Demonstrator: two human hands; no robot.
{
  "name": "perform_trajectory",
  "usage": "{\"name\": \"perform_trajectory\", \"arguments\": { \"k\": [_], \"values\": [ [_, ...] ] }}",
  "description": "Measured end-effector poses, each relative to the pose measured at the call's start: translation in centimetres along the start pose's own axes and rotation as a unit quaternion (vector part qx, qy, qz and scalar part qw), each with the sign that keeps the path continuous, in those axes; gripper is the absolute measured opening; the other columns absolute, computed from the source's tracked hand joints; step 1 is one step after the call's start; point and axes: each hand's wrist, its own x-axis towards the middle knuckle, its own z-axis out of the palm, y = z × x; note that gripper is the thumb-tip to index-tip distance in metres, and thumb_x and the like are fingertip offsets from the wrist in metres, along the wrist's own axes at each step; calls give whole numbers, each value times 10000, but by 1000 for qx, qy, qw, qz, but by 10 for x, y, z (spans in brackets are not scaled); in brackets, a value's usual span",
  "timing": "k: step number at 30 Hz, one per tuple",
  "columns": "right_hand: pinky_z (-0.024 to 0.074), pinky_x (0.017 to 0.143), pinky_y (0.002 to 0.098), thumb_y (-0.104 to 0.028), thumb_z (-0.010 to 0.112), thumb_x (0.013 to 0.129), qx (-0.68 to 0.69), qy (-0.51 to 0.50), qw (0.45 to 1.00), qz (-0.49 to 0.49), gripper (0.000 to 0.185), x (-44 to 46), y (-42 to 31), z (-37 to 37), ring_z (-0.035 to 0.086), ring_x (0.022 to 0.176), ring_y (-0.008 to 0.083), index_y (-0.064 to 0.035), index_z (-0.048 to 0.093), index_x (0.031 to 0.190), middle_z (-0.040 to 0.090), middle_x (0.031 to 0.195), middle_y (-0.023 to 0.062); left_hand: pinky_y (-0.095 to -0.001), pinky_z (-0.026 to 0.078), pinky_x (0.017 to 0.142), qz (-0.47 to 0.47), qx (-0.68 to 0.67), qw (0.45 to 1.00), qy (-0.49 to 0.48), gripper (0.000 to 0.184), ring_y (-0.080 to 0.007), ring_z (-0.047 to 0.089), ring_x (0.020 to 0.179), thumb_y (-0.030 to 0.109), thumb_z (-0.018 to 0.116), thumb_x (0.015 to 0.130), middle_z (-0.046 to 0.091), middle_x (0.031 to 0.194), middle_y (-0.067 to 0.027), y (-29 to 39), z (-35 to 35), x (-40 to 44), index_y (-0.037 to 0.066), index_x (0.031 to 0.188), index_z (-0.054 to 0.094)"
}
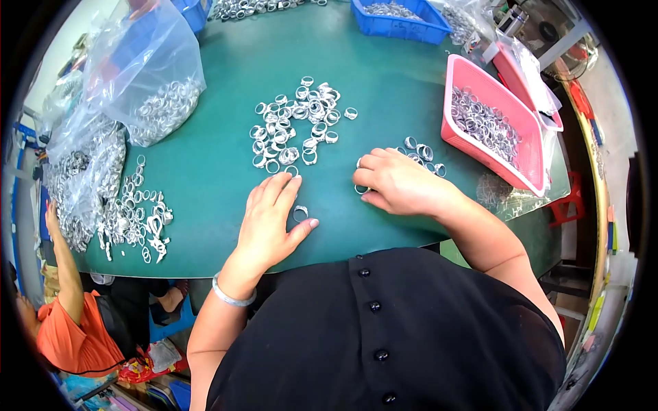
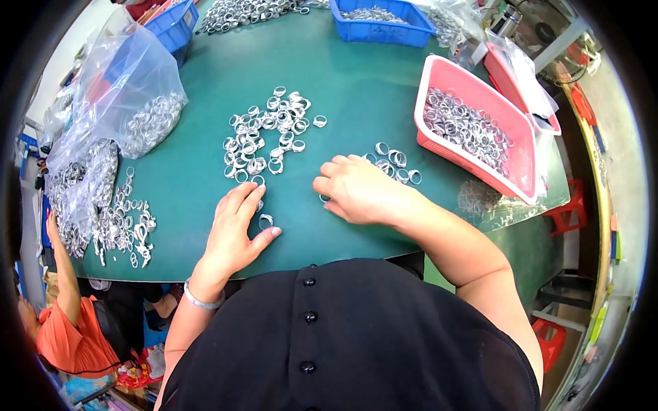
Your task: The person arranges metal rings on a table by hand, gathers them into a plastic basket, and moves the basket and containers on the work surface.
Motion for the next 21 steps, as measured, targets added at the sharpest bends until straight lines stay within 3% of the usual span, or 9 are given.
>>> {"name": "perform_trajectory", "arguments": {
  "k": [6,9,13,16,21],
  "values": [
    [448,773,390,-165,674,759,-4,10,1000,-10,195,-3,1,1,559,898,279,-37,584,875,562,873,95,-443,394,966,-24,-67,997,27,613,-365,472,1148,215,743,736,464,1278,-189,-2,6,-7,2,1256,498],
    [447,775,389,-167,675,759,-4,10,1000,-10,197,-3,0,0,556,900,278,-37,584,876,561,878,94,-426,405,971,-1,-57,998,-1,612,-366,462,1179,190,746,731,450,1295,-191,-3,10,-12,13,1261,495],
    [445,777,389,-168,676,758,-6,15,1000,-10,198,-3,0,1,555,899,275,-39,584,876,562,870,88,-437,393,986,17,-12,999,35,663,-389,405,1228,206,767,710,399,1345,-199,7,7,-1,16,1277,480],
    [445,777,391,-160,676,756,0,9,1000,-10,203,-3,1,2,554,894,281,-35,588,890,553,903,106,-432,405,971,19,39,999,17,637,-383,438,1185,193,767,704,429,1303,-196,5,9,5,-1,1248,499],
    [441,801,401,-160,694,737,2,49,998,27,247,2,4,5,540,929,304,-27,593,919,525,965,137,-427,424,936,32,-28,999,31,493,-375,484,1091,104,720,726,491,1138,-179,9,24,4,-28,1166,541]
  ]
}}
